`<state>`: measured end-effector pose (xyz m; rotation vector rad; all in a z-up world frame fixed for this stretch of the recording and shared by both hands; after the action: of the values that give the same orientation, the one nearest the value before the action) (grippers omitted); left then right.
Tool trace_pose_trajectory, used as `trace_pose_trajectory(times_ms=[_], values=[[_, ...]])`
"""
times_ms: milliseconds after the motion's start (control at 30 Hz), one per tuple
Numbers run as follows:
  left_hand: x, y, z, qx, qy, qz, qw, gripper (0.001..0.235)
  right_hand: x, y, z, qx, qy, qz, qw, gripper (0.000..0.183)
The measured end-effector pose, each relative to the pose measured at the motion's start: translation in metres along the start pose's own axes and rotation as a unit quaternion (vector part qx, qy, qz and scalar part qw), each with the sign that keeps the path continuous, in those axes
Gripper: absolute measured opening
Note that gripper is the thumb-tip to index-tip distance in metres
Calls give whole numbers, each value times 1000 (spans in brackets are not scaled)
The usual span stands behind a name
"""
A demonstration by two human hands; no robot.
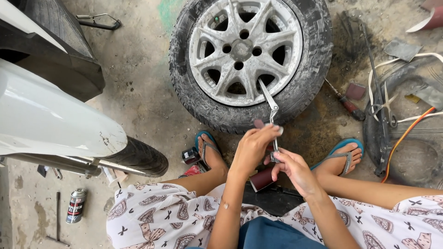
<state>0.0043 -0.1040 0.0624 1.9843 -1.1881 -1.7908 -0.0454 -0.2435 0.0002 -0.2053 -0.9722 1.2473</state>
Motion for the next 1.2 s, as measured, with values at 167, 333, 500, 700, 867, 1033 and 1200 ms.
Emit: trace_pose_trajectory(times_ms=[167,333,500,700,867,1033,1200], values=[[32,-25,2,-17,33,30,999,17,-10,22,-8,-4,34,25,999,42],[12,-4,31,-60,42,104,992,19,2,24,-4,7,55,32,998,45],[23,-12,22,-46,49,61,996,16,-13,41,-13,-9,69,63,996,43],[35,-25,12,-45,83,63,993,15,-20,48,-18,-20,90,62,994,45],[19,-6,56,-95,99,151,979,18,8,15,0,-4,76,61,995,47],[27,-21,34,-62,110,127,984,18,3,17,-3,-8,47,49,998,48],[38,-30,21,-30,135,99,985,18,23,-2,13,-39,28,53,997,65]])
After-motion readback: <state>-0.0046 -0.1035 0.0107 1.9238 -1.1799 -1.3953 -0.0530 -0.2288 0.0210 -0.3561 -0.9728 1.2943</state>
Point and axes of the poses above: each hand's wrist, its own z-axis away from the middle knuckle, its own x-axis out of the palm, y = z × x, the point moved 4 cm from there along -z, towards the middle knuckle, and after that the axes turned 5 degrees about x, right-handed, at the moved point
